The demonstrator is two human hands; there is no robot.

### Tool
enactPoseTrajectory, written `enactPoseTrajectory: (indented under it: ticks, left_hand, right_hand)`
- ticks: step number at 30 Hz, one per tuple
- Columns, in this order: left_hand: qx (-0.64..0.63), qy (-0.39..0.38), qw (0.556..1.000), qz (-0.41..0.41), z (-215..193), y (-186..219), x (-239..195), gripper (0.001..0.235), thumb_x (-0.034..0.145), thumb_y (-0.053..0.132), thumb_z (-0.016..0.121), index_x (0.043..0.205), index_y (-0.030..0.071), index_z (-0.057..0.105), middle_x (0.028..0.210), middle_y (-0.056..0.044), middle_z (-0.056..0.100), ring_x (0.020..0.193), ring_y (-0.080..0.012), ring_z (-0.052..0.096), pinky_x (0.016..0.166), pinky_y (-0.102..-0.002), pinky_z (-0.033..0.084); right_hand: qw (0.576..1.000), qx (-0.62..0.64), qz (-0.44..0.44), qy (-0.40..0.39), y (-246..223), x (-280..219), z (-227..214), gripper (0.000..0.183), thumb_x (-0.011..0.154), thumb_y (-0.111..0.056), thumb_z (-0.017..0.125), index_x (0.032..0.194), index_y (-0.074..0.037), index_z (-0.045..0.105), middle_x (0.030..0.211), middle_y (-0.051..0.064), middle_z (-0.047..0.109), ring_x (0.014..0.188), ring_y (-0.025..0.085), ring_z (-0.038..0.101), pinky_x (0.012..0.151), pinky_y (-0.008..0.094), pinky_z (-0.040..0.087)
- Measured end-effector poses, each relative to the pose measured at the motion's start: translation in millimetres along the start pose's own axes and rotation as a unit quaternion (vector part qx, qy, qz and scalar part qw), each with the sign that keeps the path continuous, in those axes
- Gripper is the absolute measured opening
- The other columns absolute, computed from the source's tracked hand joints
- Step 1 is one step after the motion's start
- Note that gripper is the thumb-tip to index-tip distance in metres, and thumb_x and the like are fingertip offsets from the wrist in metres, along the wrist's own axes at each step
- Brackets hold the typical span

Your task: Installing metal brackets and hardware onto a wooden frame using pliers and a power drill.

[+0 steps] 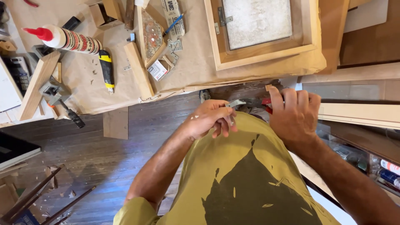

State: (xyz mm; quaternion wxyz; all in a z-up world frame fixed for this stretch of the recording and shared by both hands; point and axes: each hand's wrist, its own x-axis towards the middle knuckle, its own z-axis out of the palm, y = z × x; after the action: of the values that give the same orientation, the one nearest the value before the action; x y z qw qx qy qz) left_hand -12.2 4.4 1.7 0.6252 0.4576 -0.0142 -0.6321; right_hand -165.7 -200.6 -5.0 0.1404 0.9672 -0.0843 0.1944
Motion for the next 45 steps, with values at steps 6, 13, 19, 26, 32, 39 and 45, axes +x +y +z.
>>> enactPoseTrajectory:
  ticks: [6,13,19,26,32,39,45]
  left_hand:
    - [0.305,0.115,0.944,0.045,-4,-12,12,0.023,0.096,0.018,0.047,0.085,0.010,0.066,0.050,-0.007,0.068,0.041,-0.0177,0.068,0.037,-0.025,0.053]
    - [0.399,0.151,0.896,0.124,9,29,-10,0.024,0.102,0.019,0.046,0.092,0.010,0.066,0.060,-0.006,0.071,0.052,-0.0214,0.069,0.056,-0.033,0.059]
    - [0.436,0.156,0.867,0.184,5,27,-7,0.022,0.101,0.015,0.049,0.088,0.009,0.066,0.057,-0.007,0.068,0.057,-0.0299,0.069,0.059,-0.039,0.058]
    - [0.509,0.180,0.825,0.168,-5,15,-4,0.027,0.099,0.020,0.052,0.077,0.006,0.058,0.060,-0.020,0.063,0.060,-0.0417,0.068,0.056,-0.045,0.053]
    - [0.515,0.192,0.820,0.159,-7,18,-2,0.029,0.098,0.022,0.052,0.076,0.005,0.058,0.061,-0.021,0.063,0.063,-0.0446,0.067,0.057,-0.048,0.052]
    - [0.512,0.198,0.820,0.162,-12,16,2,0.027,0.097,0.020,0.052,0.074,0.005,0.056,0.063,-0.023,0.062,0.061,-0.0423,0.068,0.055,-0.046,0.052]
    - [0.530,0.200,0.808,0.160,8,23,-1,0.029,0.097,0.022,0.053,0.074,0.005,0.056,0.062,-0.025,0.062,0.063,-0.0473,0.067,0.055,-0.050,0.051]
  right_hand:
    - [0.963,0.146,0.011,-0.227,3,-9,-5,0.035,0.104,-0.008,0.043,0.132,-0.010,0.064,0.104,0.013,0.063,0.111,0.034,0.065,0.112,0.063,0.040]
    - [0.824,0.331,0.071,-0.455,3,4,-22,0.033,0.097,-0.020,0.051,0.128,-0.009,0.057,0.106,0.016,0.068,0.112,0.042,0.066,0.089,0.054,0.054]
    - [0.748,0.450,0.125,-0.472,-4,51,-62,0.039,0.101,-0.012,0.049,0.138,-0.005,0.057,0.112,0.023,0.071,0.109,0.044,0.070,0.089,0.056,0.055]
    - [0.776,0.430,0.096,-0.451,-13,35,-47,0.044,0.102,-0.021,0.048,0.145,-0.010,0.055,0.103,0.016,0.068,0.100,0.037,0.069,0.082,0.049,0.056]
    - [0.809,0.397,0.090,-0.424,-15,22,-36,0.047,0.104,-0.022,0.046,0.150,-0.011,0.052,0.100,0.014,0.062,0.091,0.035,0.068,0.074,0.047,0.057]
    - [0.824,0.388,0.076,-0.406,-12,19,-31,0.048,0.105,-0.021,0.044,0.151,-0.010,0.052,0.100,0.015,0.063,0.087,0.032,0.069,0.070,0.043,0.057]
    - [0.832,0.384,0.071,-0.394,-15,20,-28,0.047,0.105,-0.023,0.047,0.150,-0.010,0.053,0.102,0.015,0.062,0.087,0.033,0.067,0.069,0.043,0.056]
